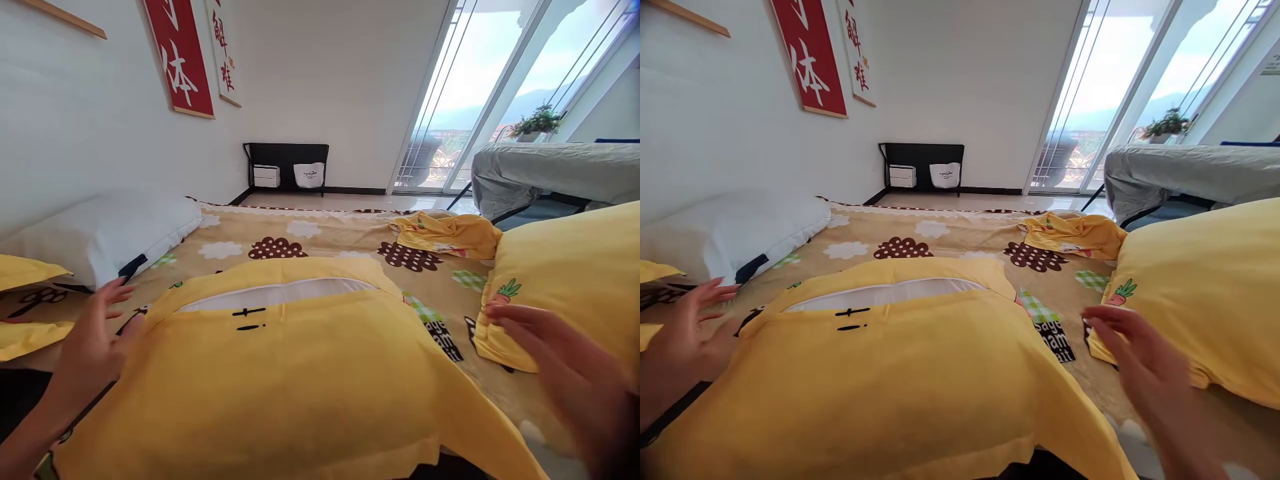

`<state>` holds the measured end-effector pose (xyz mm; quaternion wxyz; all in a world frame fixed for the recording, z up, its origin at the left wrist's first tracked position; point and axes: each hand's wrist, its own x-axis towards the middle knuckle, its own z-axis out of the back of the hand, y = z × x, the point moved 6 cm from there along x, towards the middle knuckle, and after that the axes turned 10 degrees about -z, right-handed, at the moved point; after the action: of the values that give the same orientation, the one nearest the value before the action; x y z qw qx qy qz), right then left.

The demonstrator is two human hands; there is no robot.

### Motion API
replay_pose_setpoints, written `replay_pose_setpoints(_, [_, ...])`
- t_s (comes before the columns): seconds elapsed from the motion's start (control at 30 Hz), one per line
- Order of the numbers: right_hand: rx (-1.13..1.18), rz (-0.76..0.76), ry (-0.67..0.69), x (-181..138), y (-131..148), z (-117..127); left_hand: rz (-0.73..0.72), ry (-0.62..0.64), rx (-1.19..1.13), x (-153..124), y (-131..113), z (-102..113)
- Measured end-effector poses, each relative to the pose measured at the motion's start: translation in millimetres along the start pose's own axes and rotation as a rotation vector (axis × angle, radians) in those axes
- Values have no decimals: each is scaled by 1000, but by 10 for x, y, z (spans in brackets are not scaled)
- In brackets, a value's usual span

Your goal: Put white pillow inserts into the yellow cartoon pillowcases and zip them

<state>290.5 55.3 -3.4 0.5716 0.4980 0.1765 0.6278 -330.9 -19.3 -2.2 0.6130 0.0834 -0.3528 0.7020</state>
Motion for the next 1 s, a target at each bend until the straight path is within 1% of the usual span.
replay_pose_setpoints(0.03, [-103,120,55,73,340,-281,-113,117,-21,22,-329,-84])
replay_pose_setpoints(0.07, [-153,266,169,95,674,-616,-270,246,-71,30,-694,-198])
replay_pose_setpoints(0.1, [-197,397,277,79,957,-950,-408,401,-127,18,-1034,-342])
replay_pose_setpoints(0.13, [-239,526,346,39,1185,-1246,-514,542,-168,-1,-1320,-491])
replay_pose_setpoints(0.17, [-281,627,403,-3,1335,-1502,-598,627,-204,-6,-1543,-621])
replay_pose_setpoints(0.2, [-319,696,451,-36,1407,-1707,-661,679,-229,-2,-1695,-739])
replay_pose_setpoints(0.23, [-350,731,484,-50,1407,-1851,-707,706,-241,6,-1777,-845])
replay_pose_setpoints(0.27, [-374,733,506,-45,1345,-1937,-732,711,-242,15,-1792,-933])
replay_pose_setpoints(0.33, [-402,673,511,-1,1098,-1950,-712,710,-212,21,-1654,-1060])
replay_pose_setpoints(0.37, [-412,631,498,19,949,-1900,-663,711,-185,17,-1528,-1096])
replay_pose_setpoints(0.43, [-434,564,459,24,687,-1760,-518,710,-121,-1,-1242,-1106])
replay_pose_setpoints(0.5, [-450,552,426,-25,551,-1638,-393,718,-62,-40,-1017,-1059])
replay_pose_setpoints(0.57, [-463,596,396,-106,554,-1574,-330,737,-23,-90,-901,-996])
replay_pose_setpoints(0.67, [-490,686,358,-224,668,-1560,-301,755,17,-163,-835,-920])
replay_pose_setpoints(0.83, [-559,768,241,-346,764,-1533,-204,728,116,-258,-701,-855])
replay_pose_setpoints(0.9, [-560,788,220,-339,795,-1494,-213,676,145,-264,-732,-825])
replay_pose_setpoints(0.97, [-513,789,266,-263,851,-1451,-269,588,174,-241,-856,-783])
replay_pose_setpoints(1.0, [-481,765,293,-191,885,-1430,-301,545,192,-226,-944,-762])
